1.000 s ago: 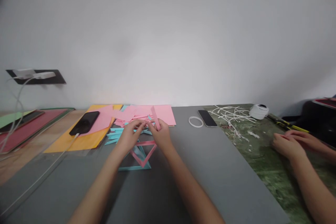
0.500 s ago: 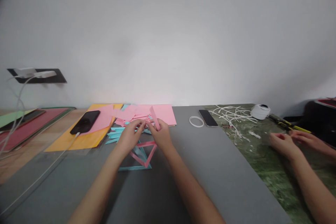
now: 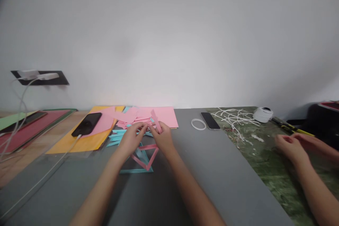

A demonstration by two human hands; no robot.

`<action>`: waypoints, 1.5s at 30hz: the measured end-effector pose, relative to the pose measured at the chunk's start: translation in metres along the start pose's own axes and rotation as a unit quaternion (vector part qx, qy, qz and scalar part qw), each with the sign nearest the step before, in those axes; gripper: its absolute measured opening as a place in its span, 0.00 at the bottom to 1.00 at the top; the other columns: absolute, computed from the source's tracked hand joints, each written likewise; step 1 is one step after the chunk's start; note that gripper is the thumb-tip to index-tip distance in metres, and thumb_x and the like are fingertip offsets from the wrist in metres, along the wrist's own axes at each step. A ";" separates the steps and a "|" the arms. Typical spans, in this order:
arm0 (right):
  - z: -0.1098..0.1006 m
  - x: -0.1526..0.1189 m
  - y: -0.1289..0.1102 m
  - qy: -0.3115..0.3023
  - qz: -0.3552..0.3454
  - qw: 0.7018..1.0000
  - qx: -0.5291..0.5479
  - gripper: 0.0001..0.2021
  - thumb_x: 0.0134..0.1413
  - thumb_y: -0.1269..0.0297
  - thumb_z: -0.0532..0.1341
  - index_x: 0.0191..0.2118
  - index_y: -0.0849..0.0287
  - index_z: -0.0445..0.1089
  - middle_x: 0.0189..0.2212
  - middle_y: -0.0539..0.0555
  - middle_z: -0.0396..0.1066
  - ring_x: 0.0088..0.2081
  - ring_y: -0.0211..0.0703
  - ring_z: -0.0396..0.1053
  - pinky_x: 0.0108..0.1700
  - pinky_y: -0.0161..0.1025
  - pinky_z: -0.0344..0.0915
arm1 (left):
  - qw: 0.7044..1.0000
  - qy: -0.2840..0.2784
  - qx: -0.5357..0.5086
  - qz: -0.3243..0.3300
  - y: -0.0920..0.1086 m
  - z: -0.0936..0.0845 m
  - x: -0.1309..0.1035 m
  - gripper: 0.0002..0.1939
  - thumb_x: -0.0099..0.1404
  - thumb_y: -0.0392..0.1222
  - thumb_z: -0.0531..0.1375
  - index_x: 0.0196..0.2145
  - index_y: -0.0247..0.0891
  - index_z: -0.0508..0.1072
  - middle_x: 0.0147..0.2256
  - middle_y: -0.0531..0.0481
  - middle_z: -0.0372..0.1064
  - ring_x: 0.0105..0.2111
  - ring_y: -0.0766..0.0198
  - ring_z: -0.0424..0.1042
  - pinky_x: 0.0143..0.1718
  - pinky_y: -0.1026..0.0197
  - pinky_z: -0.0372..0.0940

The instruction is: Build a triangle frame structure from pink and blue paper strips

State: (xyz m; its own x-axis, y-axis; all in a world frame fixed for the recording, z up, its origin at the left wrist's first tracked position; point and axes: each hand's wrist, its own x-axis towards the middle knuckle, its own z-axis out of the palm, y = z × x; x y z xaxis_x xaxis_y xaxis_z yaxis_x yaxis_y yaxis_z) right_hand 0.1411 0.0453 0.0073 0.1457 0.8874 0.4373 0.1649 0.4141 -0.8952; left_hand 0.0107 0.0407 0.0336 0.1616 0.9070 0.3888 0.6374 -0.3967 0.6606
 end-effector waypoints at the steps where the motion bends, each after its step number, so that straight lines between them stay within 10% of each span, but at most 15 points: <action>1: 0.000 0.000 -0.001 -0.002 0.000 1.000 0.000 0.10 0.46 0.58 0.59 0.29 0.59 0.70 0.16 0.46 0.61 0.19 0.34 0.58 0.23 0.32 0.58 | 1.000 0.001 0.003 0.001 0.000 0.000 0.000 0.14 0.62 0.44 0.50 0.35 0.39 0.73 0.35 0.46 0.73 0.36 0.59 0.70 0.38 0.59 0.63; 16: -0.001 -0.001 -0.004 -0.006 -0.021 0.999 -0.043 0.11 0.46 0.60 0.59 0.31 0.61 0.73 0.17 0.47 0.64 0.20 0.34 0.59 0.23 0.31 0.57 | 0.996 0.002 0.088 0.019 0.005 0.000 -0.002 0.13 0.64 0.41 0.48 0.35 0.37 0.71 0.37 0.45 0.72 0.37 0.60 0.69 0.38 0.60 0.61; 30: 0.003 -0.004 0.001 0.033 -0.038 0.996 -0.075 0.09 0.46 0.61 0.59 0.28 0.62 0.72 0.13 0.42 0.47 0.17 0.31 0.48 0.21 0.31 0.49 | 0.986 0.003 0.152 0.069 0.010 -0.001 -0.005 0.12 0.64 0.40 0.48 0.34 0.38 0.70 0.33 0.47 0.71 0.32 0.62 0.69 0.32 0.62 0.58; 45: 0.006 -0.007 0.001 0.023 -0.091 0.989 -0.110 0.12 0.48 0.62 0.55 0.23 0.62 0.71 0.15 0.48 0.62 0.19 0.33 0.56 0.23 0.30 0.55 | 0.969 0.020 0.232 0.081 0.009 0.000 -0.003 0.11 0.64 0.39 0.49 0.32 0.37 0.70 0.32 0.47 0.71 0.31 0.61 0.69 0.30 0.62 0.56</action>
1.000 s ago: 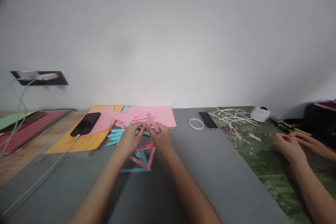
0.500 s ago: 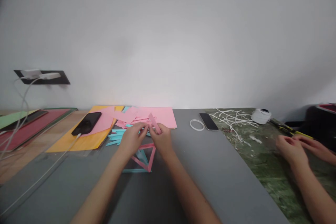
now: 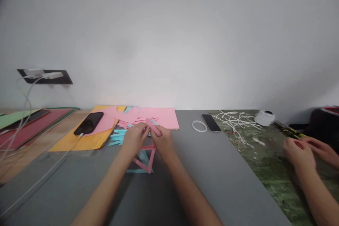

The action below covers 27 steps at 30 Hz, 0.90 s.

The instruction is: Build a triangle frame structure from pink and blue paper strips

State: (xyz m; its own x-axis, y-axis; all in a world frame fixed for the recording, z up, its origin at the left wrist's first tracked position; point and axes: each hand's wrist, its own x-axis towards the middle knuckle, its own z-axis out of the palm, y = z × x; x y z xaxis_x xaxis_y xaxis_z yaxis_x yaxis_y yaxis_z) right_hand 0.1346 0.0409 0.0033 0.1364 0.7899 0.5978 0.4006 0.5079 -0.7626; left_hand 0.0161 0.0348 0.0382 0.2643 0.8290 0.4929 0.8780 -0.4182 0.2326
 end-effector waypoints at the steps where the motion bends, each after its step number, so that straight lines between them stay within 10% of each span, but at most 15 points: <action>1: 0.000 0.000 0.000 0.002 0.005 1.000 0.004 0.12 0.48 0.62 0.55 0.23 0.62 0.71 0.15 0.47 0.62 0.19 0.33 0.55 0.23 0.30 0.55 | 1.000 -0.002 -0.001 0.000 0.000 0.000 0.000 0.11 0.64 0.39 0.49 0.32 0.37 0.70 0.32 0.47 0.71 0.31 0.61 0.69 0.30 0.62 0.56; 27: -0.004 0.002 -0.001 0.016 0.083 0.993 0.079 0.12 0.46 0.58 0.58 0.27 0.63 0.72 0.13 0.43 0.50 0.18 0.32 0.50 0.22 0.31 0.55 | 0.990 0.008 -0.142 0.009 -0.001 0.006 -0.001 0.11 0.65 0.39 0.47 0.33 0.36 0.68 0.33 0.46 0.70 0.34 0.62 0.68 0.35 0.61 0.60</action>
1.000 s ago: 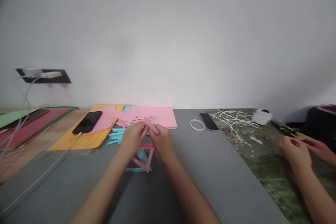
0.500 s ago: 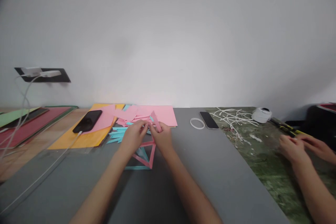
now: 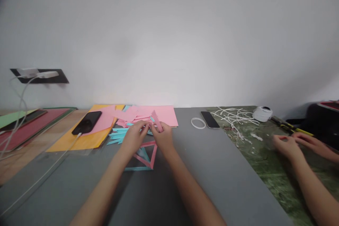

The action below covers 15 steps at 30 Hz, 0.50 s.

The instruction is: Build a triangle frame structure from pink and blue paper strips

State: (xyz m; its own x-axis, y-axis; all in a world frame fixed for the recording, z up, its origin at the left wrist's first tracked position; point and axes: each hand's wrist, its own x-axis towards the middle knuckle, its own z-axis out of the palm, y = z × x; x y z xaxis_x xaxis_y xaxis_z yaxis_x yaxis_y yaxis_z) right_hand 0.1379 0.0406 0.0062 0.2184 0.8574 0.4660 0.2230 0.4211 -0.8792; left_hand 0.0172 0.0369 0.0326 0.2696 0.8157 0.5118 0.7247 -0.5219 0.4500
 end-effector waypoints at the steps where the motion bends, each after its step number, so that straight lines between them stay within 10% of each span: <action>1: 0.000 0.000 0.000 0.001 -0.003 1.000 -0.003 0.12 0.46 0.59 0.58 0.26 0.63 0.72 0.13 0.43 0.51 0.18 0.32 0.50 0.22 0.31 0.55 | 1.000 -0.002 0.002 -0.001 0.000 0.000 0.000 0.11 0.65 0.39 0.47 0.33 0.36 0.68 0.33 0.46 0.70 0.34 0.62 0.68 0.35 0.61 0.60; 15: 0.001 -0.001 -0.001 -0.014 -0.038 0.998 -0.055 0.11 0.49 0.60 0.57 0.29 0.61 0.73 0.18 0.50 0.67 0.21 0.36 0.61 0.26 0.33 0.59 | 0.996 -0.025 0.085 0.004 0.003 -0.005 0.000 0.11 0.65 0.38 0.48 0.33 0.37 0.70 0.33 0.45 0.70 0.32 0.61 0.68 0.33 0.61 0.59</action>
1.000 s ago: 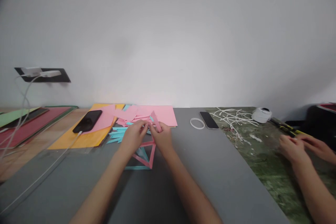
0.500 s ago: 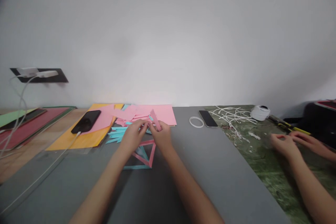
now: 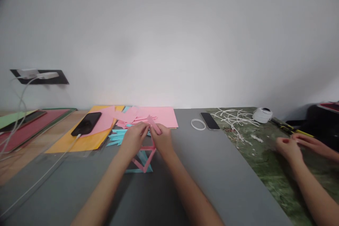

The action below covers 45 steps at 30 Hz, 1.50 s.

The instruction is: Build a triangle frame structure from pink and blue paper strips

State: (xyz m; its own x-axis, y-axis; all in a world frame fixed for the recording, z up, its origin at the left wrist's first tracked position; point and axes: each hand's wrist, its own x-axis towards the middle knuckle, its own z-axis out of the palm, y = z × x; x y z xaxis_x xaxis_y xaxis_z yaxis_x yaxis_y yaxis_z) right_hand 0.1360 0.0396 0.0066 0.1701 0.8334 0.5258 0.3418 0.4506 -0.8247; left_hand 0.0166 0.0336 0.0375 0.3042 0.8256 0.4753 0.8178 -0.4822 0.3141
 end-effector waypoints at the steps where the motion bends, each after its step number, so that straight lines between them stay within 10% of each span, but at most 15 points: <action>1: -0.001 0.000 0.000 -0.006 0.003 1.000 0.014 0.11 0.50 0.60 0.57 0.29 0.61 0.73 0.20 0.52 0.69 0.23 0.38 0.63 0.28 0.34 0.61 | 1.000 0.004 -0.015 -0.002 0.000 0.000 0.000 0.12 0.65 0.38 0.48 0.34 0.36 0.70 0.33 0.45 0.70 0.33 0.61 0.68 0.34 0.61 0.59; 10: -0.008 0.014 0.011 -0.091 0.054 0.981 0.162 0.16 0.48 0.54 0.59 0.36 0.61 0.73 0.26 0.54 0.73 0.31 0.42 0.70 0.33 0.37 0.66 | 0.940 -0.037 -0.328 -0.084 -0.008 -0.012 0.004 0.20 0.65 0.46 0.45 0.39 0.35 0.73 0.36 0.44 0.73 0.39 0.59 0.69 0.41 0.58 0.63; 19: -0.024 0.016 -0.001 -0.259 0.082 0.930 0.248 0.16 0.49 0.56 0.58 0.40 0.62 0.72 0.17 0.46 0.62 0.17 0.29 0.54 0.19 0.29 0.53 | 0.816 -0.205 -0.530 -0.106 -0.008 -0.013 0.001 0.23 0.60 0.45 0.55 0.52 0.39 0.64 0.43 0.44 0.70 0.39 0.62 0.71 0.44 0.57 0.64; 26: -0.017 0.020 0.003 -0.054 0.101 0.982 0.149 0.15 0.49 0.57 0.56 0.36 0.62 0.73 0.24 0.52 0.71 0.18 0.32 0.61 0.20 0.30 0.58 | 0.871 -0.040 -0.453 -0.187 -0.015 0.001 0.005 0.19 0.54 0.47 0.59 0.41 0.33 0.73 0.36 0.45 0.73 0.32 0.61 0.71 0.34 0.60 0.66; 29: -0.018 0.017 -0.008 -0.081 0.068 0.988 0.113 0.13 0.47 0.57 0.58 0.27 0.62 0.74 0.25 0.55 0.74 0.29 0.40 0.70 0.30 0.33 0.65 | 0.876 0.002 -0.435 -0.210 -0.014 0.000 0.006 0.16 0.52 0.48 0.59 0.35 0.33 0.74 0.34 0.46 0.74 0.27 0.63 0.72 0.29 0.62 0.66; 45: -0.040 0.022 0.003 -0.182 0.124 0.955 0.198 0.14 0.39 0.56 0.65 0.28 0.62 0.69 0.18 0.45 0.62 0.20 0.30 0.56 0.22 0.30 0.53 | 0.850 -0.152 -0.479 -0.160 -0.016 -0.018 0.003 0.17 0.54 0.54 0.58 0.29 0.35 0.68 0.16 0.58 0.61 0.15 0.72 0.60 0.19 0.69 0.56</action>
State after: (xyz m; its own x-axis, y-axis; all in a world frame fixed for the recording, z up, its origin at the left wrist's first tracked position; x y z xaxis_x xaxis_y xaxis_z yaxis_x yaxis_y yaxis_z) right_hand 0.1777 0.0463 0.0240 -0.1573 0.9540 0.2553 -0.0558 0.2495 -0.9668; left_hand -0.0041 0.0391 0.0484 0.3713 0.9271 0.0515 0.1547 -0.1164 0.9811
